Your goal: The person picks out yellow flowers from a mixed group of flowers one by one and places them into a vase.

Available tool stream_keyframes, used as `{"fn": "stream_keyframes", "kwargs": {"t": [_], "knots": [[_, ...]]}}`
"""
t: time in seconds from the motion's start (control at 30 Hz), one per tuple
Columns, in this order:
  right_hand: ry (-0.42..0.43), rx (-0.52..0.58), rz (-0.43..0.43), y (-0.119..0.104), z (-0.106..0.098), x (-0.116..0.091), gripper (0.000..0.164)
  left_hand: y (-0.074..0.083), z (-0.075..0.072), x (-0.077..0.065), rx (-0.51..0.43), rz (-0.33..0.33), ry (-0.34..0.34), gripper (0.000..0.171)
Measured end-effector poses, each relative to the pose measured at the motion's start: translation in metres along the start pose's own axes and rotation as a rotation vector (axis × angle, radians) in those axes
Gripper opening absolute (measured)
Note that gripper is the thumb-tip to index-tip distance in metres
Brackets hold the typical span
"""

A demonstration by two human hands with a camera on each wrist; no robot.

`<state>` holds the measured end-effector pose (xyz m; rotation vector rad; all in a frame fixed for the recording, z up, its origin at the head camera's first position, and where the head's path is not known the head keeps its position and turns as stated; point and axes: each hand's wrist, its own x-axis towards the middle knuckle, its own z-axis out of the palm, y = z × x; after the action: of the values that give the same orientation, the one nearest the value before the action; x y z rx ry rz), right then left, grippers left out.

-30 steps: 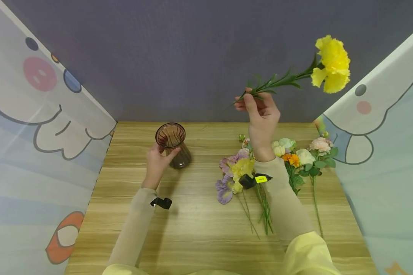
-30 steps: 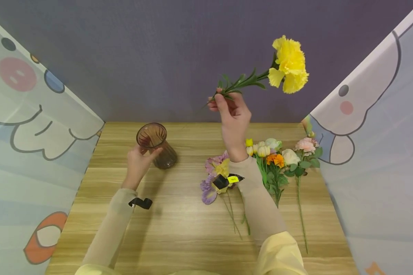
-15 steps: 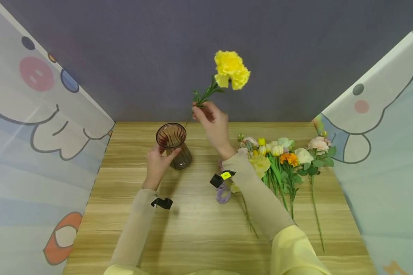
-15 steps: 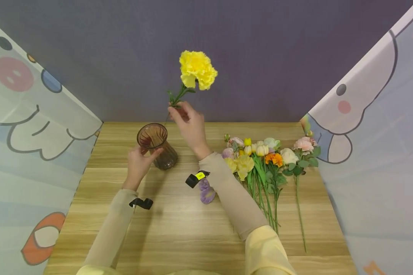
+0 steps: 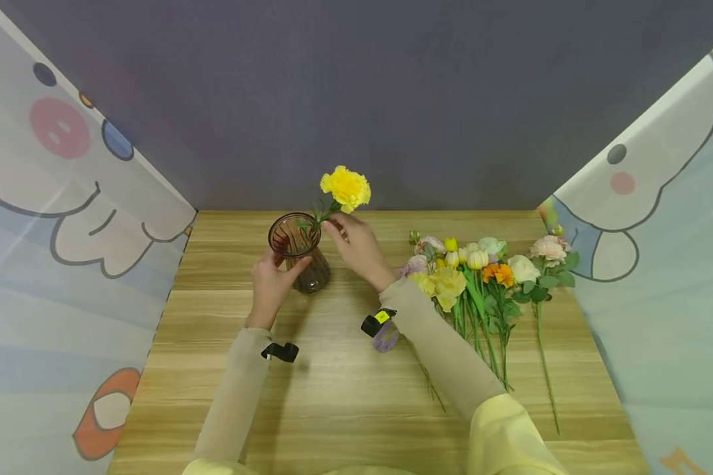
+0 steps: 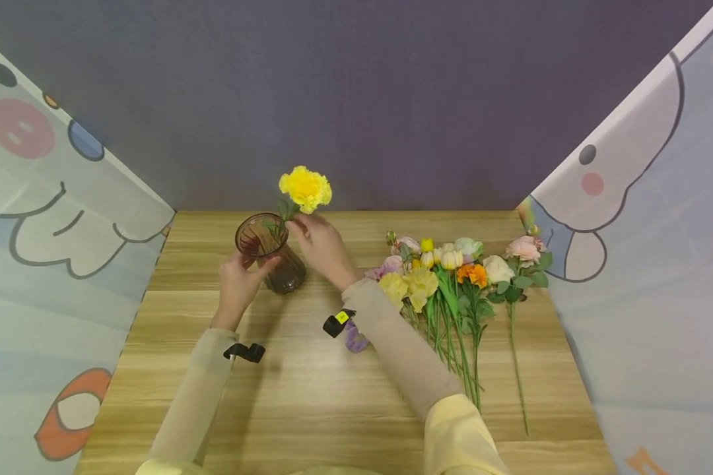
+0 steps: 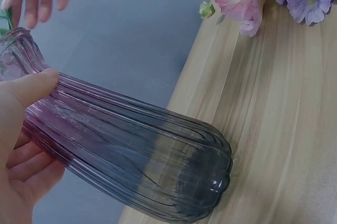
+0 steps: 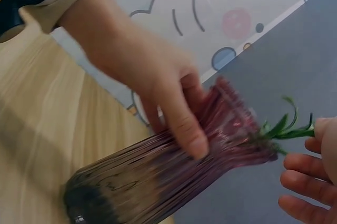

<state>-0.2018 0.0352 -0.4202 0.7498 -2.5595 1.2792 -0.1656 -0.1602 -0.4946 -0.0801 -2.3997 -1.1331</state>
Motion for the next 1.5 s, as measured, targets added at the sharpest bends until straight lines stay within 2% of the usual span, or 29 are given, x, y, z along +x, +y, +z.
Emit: {"fn": "stream_keyframes", "kwargs": {"t": [0.2, 0.3, 0.53, 0.7, 0.83, 0.97, 1.1, 1.27, 1.5], "knots": [[-0.041, 0.029, 0.087, 0.012, 0.003, -0.022, 0.038, 0.001, 0.0, 0.001, 0.004, 0.012, 0.005, 0.055], [-0.042, 0.053, 0.089, 0.022, 0.003, -0.037, 0.043, 0.002, 0.0, 0.001, 0.0, 0.008, 0.006, 0.054], [-0.011, 0.076, 0.122, 0.048, -0.006, -0.071, 0.036, 0.003, -0.002, 0.002, 0.0, -0.025, 0.008, 0.055], [0.07, 0.041, 0.089, 0.069, -0.019, -0.093, 0.033, 0.002, -0.002, 0.001, 0.0, -0.028, 0.011, 0.055], [0.175, 0.046, 0.055, 0.083, -0.031, -0.112, 0.027, -0.001, -0.003, -0.002, 0.001, -0.026, 0.011, 0.055], [0.286, 0.039, 0.063, 0.099, -0.044, -0.129, 0.023, -0.004, -0.003, -0.005, 0.001, -0.027, 0.013, 0.055], [0.38, -0.041, 0.102, 0.116, -0.058, -0.146, 0.022, -0.003, -0.002, -0.004, -0.003, -0.017, 0.012, 0.057], [0.451, -0.121, 0.19, 0.135, -0.075, -0.171, 0.022, -0.003, 0.001, -0.003, -0.007, -0.021, 0.015, 0.056], [0.48, -0.193, 0.372, 0.158, -0.093, -0.207, 0.024, -0.001, 0.002, -0.003, -0.001, -0.032, 0.018, 0.054]]}}
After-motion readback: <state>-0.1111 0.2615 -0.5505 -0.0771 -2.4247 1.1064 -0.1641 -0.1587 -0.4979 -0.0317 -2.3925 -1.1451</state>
